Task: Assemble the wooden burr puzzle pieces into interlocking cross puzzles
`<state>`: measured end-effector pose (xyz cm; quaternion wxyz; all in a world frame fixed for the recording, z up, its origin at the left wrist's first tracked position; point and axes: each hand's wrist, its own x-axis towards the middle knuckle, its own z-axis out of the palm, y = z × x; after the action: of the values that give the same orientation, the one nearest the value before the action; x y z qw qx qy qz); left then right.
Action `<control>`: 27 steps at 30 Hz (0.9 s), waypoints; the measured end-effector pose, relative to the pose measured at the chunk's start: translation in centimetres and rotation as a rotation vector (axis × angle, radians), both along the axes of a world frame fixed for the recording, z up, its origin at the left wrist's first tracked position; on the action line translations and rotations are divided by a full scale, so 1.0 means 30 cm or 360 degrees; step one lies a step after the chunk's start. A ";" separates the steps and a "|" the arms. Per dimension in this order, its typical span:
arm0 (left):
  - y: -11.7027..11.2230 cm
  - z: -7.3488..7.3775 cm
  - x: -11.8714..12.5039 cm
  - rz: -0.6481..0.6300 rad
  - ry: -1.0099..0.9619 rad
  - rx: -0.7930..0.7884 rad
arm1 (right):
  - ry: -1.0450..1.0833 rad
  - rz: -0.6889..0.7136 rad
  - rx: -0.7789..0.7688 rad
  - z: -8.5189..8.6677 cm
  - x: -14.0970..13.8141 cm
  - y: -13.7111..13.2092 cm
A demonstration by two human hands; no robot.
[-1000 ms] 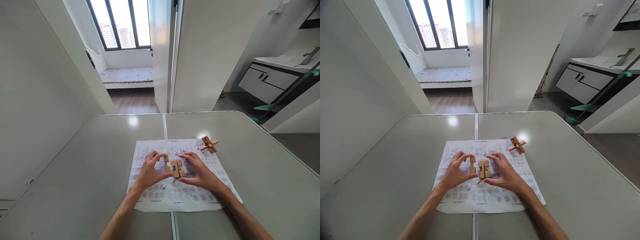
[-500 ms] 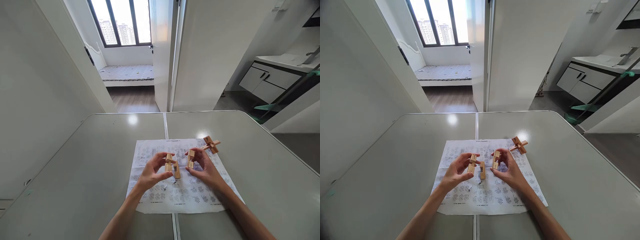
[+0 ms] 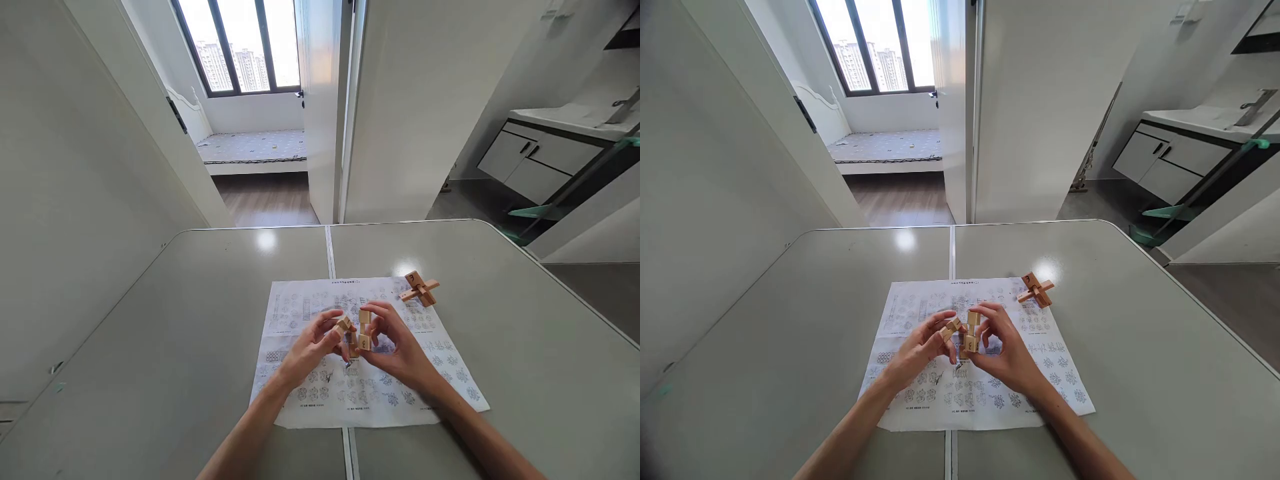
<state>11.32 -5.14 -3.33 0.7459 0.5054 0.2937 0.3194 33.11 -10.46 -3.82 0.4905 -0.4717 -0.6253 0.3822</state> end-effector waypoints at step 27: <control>-0.014 0.025 0.005 0.0044 0.0324 0.0260 | -0.0598 -0.0006 0.0681 -0.009 -0.031 -0.015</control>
<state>11.48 -5.57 -2.59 0.6641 0.5902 0.3477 0.2995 32.16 -10.92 -4.10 0.4551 -0.4213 -0.7707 0.1464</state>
